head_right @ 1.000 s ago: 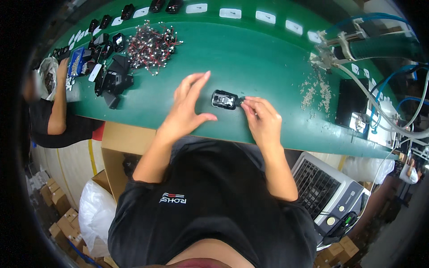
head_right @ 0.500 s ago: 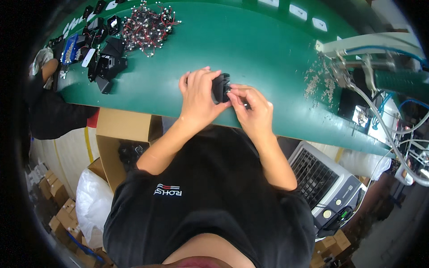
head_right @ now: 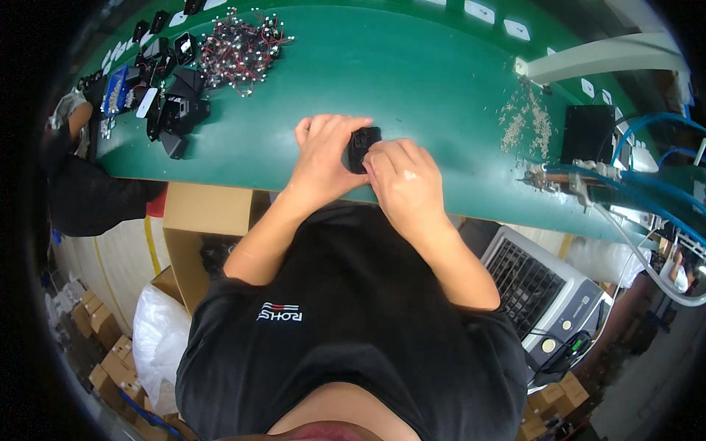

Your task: Manually assemble electronic components and secure them with a handheld power tool.

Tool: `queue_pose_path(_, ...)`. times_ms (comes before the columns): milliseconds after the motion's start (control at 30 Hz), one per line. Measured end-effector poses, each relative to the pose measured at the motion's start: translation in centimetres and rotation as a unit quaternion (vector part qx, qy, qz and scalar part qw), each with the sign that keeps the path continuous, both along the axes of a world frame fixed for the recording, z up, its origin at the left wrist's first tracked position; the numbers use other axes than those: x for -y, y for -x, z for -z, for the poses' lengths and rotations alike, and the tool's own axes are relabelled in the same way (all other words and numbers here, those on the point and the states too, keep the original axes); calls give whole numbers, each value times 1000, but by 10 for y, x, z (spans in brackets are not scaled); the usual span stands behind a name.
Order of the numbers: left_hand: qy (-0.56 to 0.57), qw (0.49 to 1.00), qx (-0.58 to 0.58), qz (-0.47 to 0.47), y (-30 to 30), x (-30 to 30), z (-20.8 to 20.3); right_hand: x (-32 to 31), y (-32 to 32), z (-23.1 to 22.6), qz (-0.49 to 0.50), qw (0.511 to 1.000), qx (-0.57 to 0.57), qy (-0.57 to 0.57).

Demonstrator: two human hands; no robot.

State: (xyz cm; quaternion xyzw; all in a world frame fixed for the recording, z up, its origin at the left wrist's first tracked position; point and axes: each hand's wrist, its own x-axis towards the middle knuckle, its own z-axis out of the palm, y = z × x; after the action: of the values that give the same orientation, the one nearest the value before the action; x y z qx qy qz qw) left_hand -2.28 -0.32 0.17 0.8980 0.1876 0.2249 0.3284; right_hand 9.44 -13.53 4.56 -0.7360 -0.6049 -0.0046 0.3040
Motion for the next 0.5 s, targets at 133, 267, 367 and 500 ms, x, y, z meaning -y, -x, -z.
queue_pose_path(133, -23, 999, 13, 17, -2, -3, 2, -2, 5, -8, 6, 995, 51, 85)
queue_pose_path(267, 23, 996, 74, 44, -6, -10, 10, -5, 3, -15, -11, 994, 12, 108)
queue_pose_path(367, 34, 997, 44, 60, -4, -11, 5, -3, 1, -15, -20, 994, -34, 102)
queue_pose_path(500, 41, 997, 24, 67, -2, -11, 4, -2, 3, -8, -10, 992, -74, 98)
